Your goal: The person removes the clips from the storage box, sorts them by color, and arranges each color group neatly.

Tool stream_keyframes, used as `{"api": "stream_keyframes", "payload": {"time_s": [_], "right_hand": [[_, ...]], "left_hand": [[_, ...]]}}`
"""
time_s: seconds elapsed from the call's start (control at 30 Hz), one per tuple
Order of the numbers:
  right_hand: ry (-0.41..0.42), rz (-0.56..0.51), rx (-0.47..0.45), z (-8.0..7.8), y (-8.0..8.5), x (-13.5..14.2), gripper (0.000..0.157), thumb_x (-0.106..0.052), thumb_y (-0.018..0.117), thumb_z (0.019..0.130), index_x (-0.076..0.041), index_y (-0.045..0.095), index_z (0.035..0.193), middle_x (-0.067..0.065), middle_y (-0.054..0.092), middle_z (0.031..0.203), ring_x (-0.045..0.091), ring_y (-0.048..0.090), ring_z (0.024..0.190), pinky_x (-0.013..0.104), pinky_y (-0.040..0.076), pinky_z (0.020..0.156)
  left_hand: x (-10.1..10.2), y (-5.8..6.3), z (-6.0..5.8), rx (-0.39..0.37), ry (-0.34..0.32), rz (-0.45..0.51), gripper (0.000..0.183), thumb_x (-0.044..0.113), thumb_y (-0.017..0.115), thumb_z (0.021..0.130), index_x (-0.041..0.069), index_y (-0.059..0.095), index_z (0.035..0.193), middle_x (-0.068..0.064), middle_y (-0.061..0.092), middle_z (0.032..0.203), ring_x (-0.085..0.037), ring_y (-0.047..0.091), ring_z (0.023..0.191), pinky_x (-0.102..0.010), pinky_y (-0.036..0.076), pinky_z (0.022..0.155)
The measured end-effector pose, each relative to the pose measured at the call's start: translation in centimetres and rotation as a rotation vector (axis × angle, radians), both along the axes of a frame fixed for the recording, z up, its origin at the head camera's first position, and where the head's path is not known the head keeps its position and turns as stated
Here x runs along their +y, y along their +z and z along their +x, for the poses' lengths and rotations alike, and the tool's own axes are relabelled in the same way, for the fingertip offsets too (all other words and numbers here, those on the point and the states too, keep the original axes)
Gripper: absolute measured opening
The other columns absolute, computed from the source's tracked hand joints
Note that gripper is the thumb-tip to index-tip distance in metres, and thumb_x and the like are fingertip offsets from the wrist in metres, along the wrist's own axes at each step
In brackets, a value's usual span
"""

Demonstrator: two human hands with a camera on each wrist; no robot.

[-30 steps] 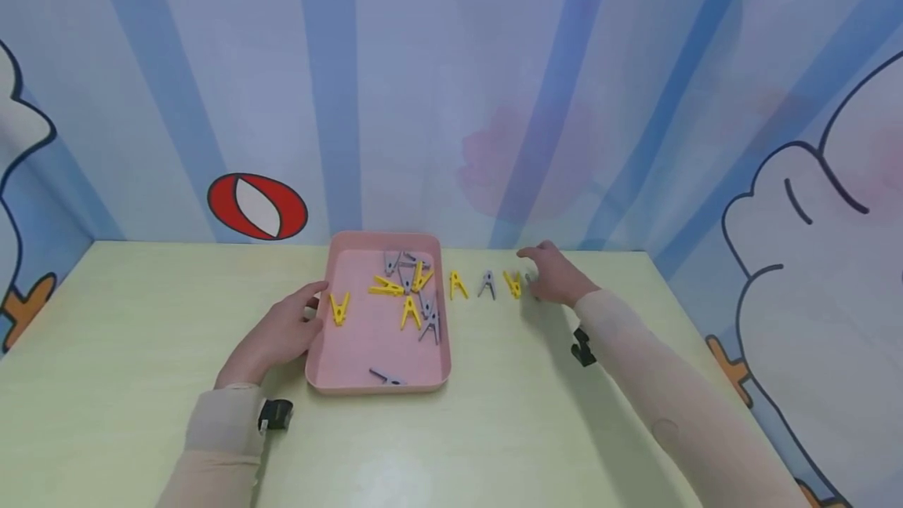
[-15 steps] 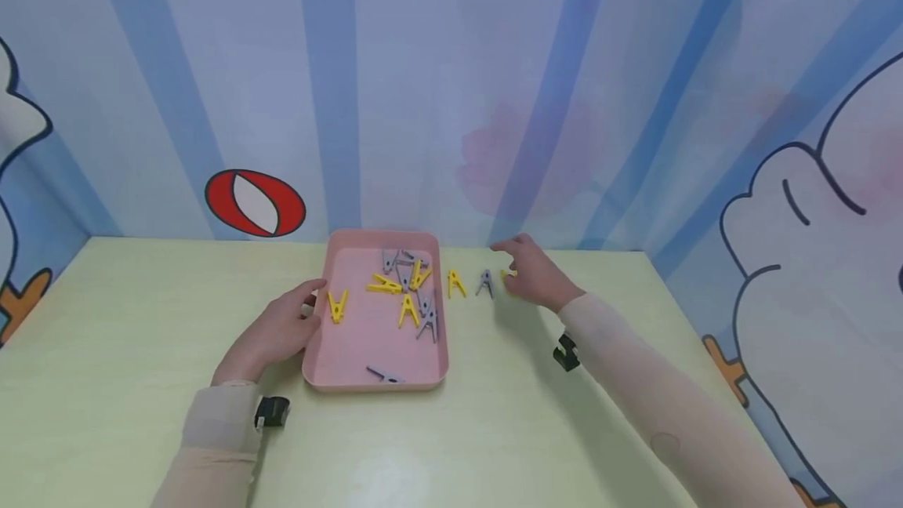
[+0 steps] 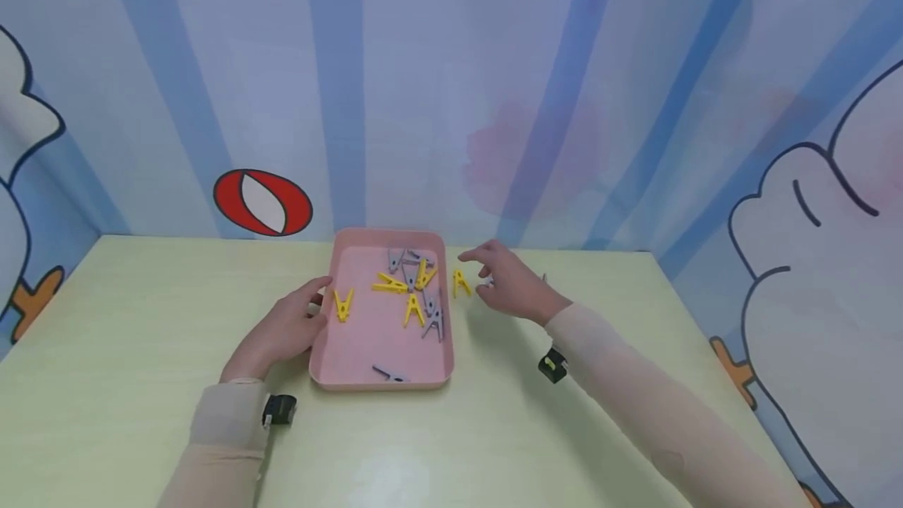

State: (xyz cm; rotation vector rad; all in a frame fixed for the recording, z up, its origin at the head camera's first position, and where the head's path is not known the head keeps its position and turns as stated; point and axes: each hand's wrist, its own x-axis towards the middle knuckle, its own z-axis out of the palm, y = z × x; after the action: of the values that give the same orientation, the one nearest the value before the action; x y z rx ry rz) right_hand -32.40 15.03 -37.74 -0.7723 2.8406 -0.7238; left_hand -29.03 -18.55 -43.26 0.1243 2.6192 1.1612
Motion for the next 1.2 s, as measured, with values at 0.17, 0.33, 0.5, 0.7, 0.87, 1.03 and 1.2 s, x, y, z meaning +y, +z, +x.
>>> {"api": "stream_keyframes", "payload": {"time_s": [0.17, 0.33, 0.5, 0.7, 0.87, 1.03, 1.2], "right_hand": [[0.09, -0.009, -0.001, 0.9, 0.0, -1.5, 0.047, 0.003, 0.06, 0.093, -0.005, 0.055, 0.139, 0.015, 0.05, 0.131, 0.028, 0.059, 0.104, 0.03, 0.053, 0.074], [0.176, -0.017, -0.007, 1.9, 0.0, -3.1, 0.042, 0.005, 0.06, 0.092, -0.004, 0.06, 0.133, 0.012, 0.053, 0.129, 0.024, 0.06, 0.1, 0.026, 0.053, 0.074], [0.239, -0.022, -0.067, 2.8, 0.2, -4.4, 0.044, 0.007, 0.061, 0.09, -0.005, 0.062, 0.132, 0.01, 0.056, 0.125, 0.018, 0.058, 0.091, 0.026, 0.053, 0.073], [0.351, 0.007, -0.119, 3.6, -0.1, -5.7, 0.043, 0.008, 0.063, 0.089, -0.005, 0.063, 0.13, 0.007, 0.053, 0.129, 0.023, 0.059, 0.097, 0.024, 0.051, 0.078], [0.418, 0.025, -0.197, 3.9, -0.4, -6.5, 0.041, 0.007, 0.063, 0.09, -0.008, 0.066, 0.128, 0.002, 0.054, 0.124, 0.021, 0.06, 0.102, 0.021, 0.051, 0.082], [0.466, 0.079, -0.24, 4.0, -0.9, -7.1, 0.039, 0.0, 0.064, 0.092, -0.012, 0.067, 0.129, 0.0, 0.053, 0.126, 0.015, 0.06, 0.105, 0.021, 0.05, 0.087], [0.503, 0.119, -0.262, 4.1, -1.5, -7.9, 0.037, -0.004, 0.066, 0.092, -0.014, 0.068, 0.128, 0.0, 0.053, 0.129, 0.01, 0.058, 0.104, 0.019, 0.048, 0.088]], "left_hand": [[0.0, -0.2, -0.1, 0.0, 0.006, -0.008, 0.062, 0.013, 0.049, 0.1, 0.007, 0.023, 0.157, -0.023, 0.047, 0.137, -0.034, 0.052, 0.111, -0.051, 0.05, 0.092], [0.0, -0.2, -0.1, 0.008, 0.004, -0.02, 0.063, 0.012, 0.048, 0.101, 0.007, 0.022, 0.157, -0.024, 0.046, 0.138, -0.034, 0.053, 0.111, -0.051, 0.051, 0.093], [0.1, -0.2, -0.1, 0.007, 0.011, -0.023, 0.064, 0.012, 0.049, 0.101, 0.007, 0.021, 0.158, -0.024, 0.046, 0.138, -0.034, 0.053, 0.112, -0.051, 0.051, 0.093], [0.1, -0.1, 0.0, 0.013, 0.013, -0.024, 0.065, 0.013, 0.05, 0.101, 0.008, 0.019, 0.158, -0.023, 0.047, 0.137, -0.033, 0.054, 0.109, -0.049, 0.052, 0.091], [0.0, 0.3, 0.1, 0.007, 0.011, -0.026, 0.065, 0.013, 0.048, 0.101, 0.01, 0.018, 0.159, -0.023, 0.047, 0.137, -0.032, 0.055, 0.108, -0.048, 0.052, 0.089], [0.0, 0.3, 0.1, 0.011, 0.002, -0.011, 0.064, 0.011, 0.046, 0.101, 0.009, 0.019, 0.158, -0.023, 0.048, 0.136, -0.031, 0.056, 0.106, -0.045, 0.053, 0.087], [0.0, 0.1, 0.0, 0.009, 0.003, -0.015, 0.064, 0.011, 0.046, 0.101, 0.008, 0.019, 0.158, -0.023, 0.048, 0.136, -0.031, 0.056, 0.106, -0.044, 0.054, 0.087]]}}
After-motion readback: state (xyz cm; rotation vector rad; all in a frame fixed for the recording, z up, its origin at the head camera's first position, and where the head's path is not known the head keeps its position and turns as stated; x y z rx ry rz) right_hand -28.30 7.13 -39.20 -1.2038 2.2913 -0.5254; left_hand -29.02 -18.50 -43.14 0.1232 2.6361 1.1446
